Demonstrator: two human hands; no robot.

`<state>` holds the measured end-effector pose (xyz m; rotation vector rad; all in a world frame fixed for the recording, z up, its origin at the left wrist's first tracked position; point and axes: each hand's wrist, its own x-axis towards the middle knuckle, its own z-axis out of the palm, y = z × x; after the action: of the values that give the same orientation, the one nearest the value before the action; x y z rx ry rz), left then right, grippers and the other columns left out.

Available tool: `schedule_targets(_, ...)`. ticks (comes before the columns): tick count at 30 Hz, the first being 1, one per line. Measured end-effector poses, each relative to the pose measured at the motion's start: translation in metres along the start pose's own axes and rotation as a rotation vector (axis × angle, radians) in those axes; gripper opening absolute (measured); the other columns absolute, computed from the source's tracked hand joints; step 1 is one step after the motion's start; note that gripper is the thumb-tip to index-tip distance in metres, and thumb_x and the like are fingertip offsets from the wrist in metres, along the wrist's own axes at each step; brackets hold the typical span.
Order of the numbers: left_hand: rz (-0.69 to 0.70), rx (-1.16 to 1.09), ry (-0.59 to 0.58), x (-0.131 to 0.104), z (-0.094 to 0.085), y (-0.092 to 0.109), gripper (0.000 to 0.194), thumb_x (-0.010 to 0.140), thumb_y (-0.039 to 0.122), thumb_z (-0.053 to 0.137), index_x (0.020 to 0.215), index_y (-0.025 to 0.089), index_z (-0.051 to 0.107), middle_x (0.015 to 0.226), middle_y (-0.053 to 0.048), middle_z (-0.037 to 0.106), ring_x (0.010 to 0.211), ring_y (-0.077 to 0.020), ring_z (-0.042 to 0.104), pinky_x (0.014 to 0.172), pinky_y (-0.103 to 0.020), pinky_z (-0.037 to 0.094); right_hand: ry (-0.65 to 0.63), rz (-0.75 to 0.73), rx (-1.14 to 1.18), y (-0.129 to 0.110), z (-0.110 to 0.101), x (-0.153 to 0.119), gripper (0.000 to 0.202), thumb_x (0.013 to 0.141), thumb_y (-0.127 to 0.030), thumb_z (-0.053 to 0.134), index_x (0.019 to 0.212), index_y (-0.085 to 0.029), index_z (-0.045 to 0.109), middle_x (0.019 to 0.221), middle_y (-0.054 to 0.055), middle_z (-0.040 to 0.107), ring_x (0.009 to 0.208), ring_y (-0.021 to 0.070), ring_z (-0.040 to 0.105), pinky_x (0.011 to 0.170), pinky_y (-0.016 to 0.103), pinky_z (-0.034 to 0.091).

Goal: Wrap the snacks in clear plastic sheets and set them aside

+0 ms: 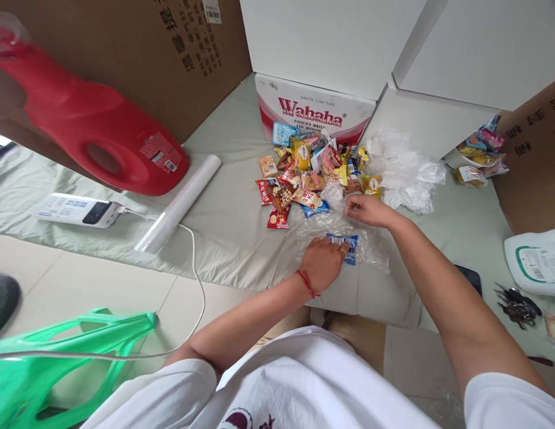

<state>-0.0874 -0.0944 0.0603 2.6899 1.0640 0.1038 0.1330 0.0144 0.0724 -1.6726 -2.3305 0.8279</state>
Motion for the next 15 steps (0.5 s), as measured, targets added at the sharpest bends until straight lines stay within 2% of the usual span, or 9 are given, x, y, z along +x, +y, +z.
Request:
schedule_targets(3,-0.027,-0.015,-0.024,-0.001,-0.001,0.003,0.042,0.105,0.016,0.046,0.145,0.016,0.059,0.097,-0.011,0.077,0.099,-0.0278,0.071,0.077,-0.038,0.046,0.036,-0.01,0.205,-0.01,-0.008,-0.026,0.018,0.088,-0.036,0.063,0.086,-0.018,0.064,0.074,0.0,0.063,0.067,0.0146,0.054,0.065,0.026,0.04)
schedule_targets(6,-0.038,-0.029,-0.002,-0.002,0.003,0.004,0.042,0.105,0.016,0.047,0.145,0.016,0.059,0.095,-0.011,0.077,0.097,-0.0282,0.072,0.077,-0.038,0.048,0.022,-0.05,0.299,-0.027,-0.005,-0.059,0.025,0.092,-0.043,0.063,0.093,-0.018,0.068,0.078,0.001,0.066,0.068,0.0144,0.055,0.064,0.026,0.042)
schedule_targets(10,-0.052,-0.095,0.07,-0.006,0.011,0.001,0.037,0.105,0.015,0.045,0.135,0.016,0.066,0.093,-0.012,0.076,0.096,-0.0291,0.072,0.079,-0.039,0.049,0.021,-0.19,0.237,-0.039,0.019,-0.096,0.031,0.101,-0.04,0.055,0.119,-0.022,0.073,0.097,0.006,0.071,0.084,0.0175,0.064,0.077,0.028,0.048)
schedule_targets(13,-0.066,-0.207,0.117,-0.007,0.02,-0.004,0.034,0.105,0.018,0.042,0.116,0.014,0.074,0.09,-0.013,0.075,0.094,-0.0297,0.07,0.082,-0.04,0.051,0.036,-0.244,0.227,-0.032,0.045,-0.113,0.038,0.106,-0.036,0.047,0.138,-0.028,0.067,0.101,0.007,0.07,0.089,0.0178,0.065,0.081,0.029,0.05)
schedule_targets(15,-0.065,-0.376,0.171,-0.007,0.028,-0.009,0.032,0.104,0.021,0.045,0.106,0.015,0.077,0.086,-0.013,0.074,0.089,-0.029,0.069,0.082,-0.041,0.051,0.056,-0.251,0.239,-0.026,0.06,-0.119,0.041,0.108,-0.035,0.044,0.145,-0.033,0.062,0.1,0.006,0.067,0.088,0.0172,0.064,0.08,0.029,0.051)
